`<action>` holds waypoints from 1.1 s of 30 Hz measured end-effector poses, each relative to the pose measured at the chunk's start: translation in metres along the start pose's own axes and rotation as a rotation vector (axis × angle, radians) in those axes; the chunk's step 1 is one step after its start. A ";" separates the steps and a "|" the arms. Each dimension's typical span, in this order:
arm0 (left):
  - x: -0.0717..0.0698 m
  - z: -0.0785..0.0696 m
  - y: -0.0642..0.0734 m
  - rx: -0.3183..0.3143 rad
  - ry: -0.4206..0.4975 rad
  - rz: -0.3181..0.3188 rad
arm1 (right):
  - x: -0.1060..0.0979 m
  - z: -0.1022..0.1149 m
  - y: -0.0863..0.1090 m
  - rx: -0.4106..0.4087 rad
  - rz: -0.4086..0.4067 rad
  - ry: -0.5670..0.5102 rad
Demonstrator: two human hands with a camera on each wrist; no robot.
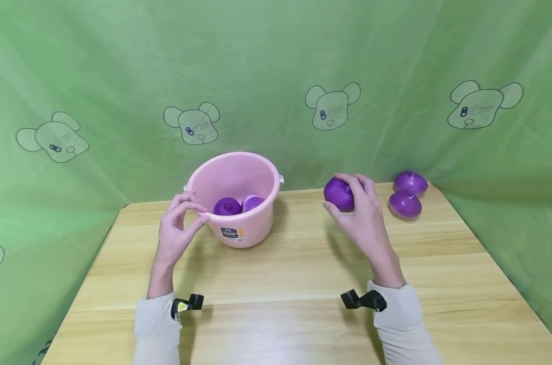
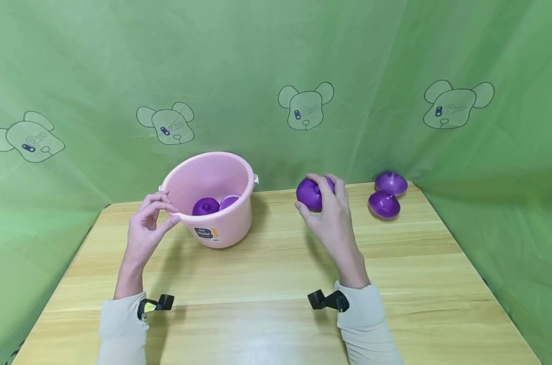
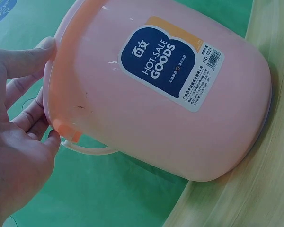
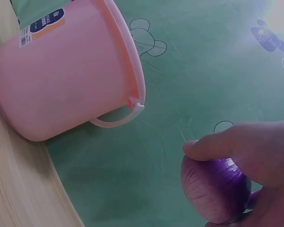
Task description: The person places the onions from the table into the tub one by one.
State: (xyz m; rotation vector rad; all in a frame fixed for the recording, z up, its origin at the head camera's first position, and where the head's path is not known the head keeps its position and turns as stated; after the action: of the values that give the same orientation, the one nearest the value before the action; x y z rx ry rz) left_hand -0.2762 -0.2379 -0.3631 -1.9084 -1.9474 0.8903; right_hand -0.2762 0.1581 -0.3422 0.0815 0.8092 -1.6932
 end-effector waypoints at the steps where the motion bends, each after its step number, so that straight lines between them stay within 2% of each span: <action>1: 0.000 0.000 0.000 0.000 0.000 0.000 | 0.000 0.001 0.000 -0.004 0.000 -0.001; 33: 0.000 0.000 0.001 0.005 0.009 -0.001 | 0.014 0.011 0.002 -0.038 0.036 -0.021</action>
State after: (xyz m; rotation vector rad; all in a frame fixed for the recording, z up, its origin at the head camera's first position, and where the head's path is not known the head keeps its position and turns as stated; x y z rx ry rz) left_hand -0.2759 -0.2377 -0.3636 -1.9053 -1.9394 0.8841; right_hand -0.2745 0.1399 -0.3415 0.0523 0.8190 -1.6415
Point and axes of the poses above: each hand's wrist, its own y-axis away from the middle knuckle, its own x-axis out of the palm, z = x × y, the point moved 10 cm from there along -y, towards the middle knuckle, and after that the axes turned 9 degrees about -y, right-handed, at the moved point
